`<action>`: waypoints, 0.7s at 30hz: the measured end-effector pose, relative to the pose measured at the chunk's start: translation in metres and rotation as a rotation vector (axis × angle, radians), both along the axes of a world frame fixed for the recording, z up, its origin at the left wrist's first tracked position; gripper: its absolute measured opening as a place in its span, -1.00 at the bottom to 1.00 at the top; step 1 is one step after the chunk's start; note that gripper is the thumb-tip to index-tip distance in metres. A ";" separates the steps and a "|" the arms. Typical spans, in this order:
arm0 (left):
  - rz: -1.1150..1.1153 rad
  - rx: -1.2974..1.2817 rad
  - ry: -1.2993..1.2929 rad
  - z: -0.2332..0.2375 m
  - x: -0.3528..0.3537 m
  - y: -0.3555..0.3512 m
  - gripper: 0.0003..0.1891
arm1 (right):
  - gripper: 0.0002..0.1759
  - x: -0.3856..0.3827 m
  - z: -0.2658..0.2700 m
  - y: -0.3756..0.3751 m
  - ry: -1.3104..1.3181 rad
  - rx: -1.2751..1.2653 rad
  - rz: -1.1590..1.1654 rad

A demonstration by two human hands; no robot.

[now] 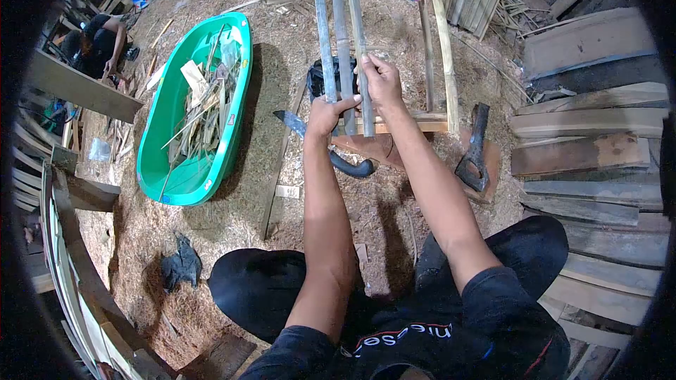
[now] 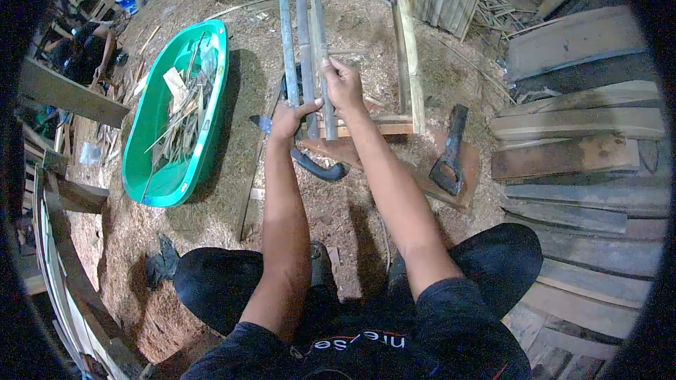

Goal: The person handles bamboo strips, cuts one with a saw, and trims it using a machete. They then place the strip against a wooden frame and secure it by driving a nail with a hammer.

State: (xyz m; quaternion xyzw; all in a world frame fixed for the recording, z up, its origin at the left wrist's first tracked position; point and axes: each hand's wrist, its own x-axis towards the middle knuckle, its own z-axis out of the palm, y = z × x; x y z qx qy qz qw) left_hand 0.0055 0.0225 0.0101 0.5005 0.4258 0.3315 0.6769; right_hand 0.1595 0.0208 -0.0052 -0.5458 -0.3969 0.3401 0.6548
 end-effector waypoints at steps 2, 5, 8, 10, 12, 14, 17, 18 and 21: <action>-0.009 0.018 -0.001 0.005 -0.001 -0.001 -0.81 | -0.67 -0.003 0.006 -0.002 0.050 0.020 0.002; -0.024 0.028 -0.011 0.004 -0.001 -0.001 -0.81 | -0.67 -0.004 0.004 -0.002 0.037 0.014 -0.012; -0.042 0.004 0.026 0.006 -0.003 -0.002 -0.78 | -0.67 -0.004 0.004 -0.003 0.035 0.007 -0.009; -0.037 0.005 0.029 0.006 -0.003 -0.004 -0.77 | -0.67 -0.004 0.003 -0.002 0.039 0.008 -0.004; -0.013 0.033 -0.008 0.003 -0.002 -0.005 -0.76 | -0.68 -0.003 0.003 -0.003 0.031 0.007 -0.004; -0.001 0.030 -0.022 -0.002 -0.001 -0.003 -0.79 | -0.66 -0.002 0.005 -0.006 0.045 -0.037 0.012; 0.001 0.027 0.005 0.001 -0.001 -0.004 -0.80 | -0.66 -0.004 0.006 -0.006 0.039 -0.018 0.000; -0.001 0.028 0.022 0.001 -0.002 -0.004 -0.80 | -0.68 -0.004 0.003 -0.004 0.032 0.004 -0.009; 0.012 0.092 -0.052 -0.007 0.000 -0.002 -0.80 | -0.67 -0.003 -0.002 -0.001 0.002 0.063 -0.004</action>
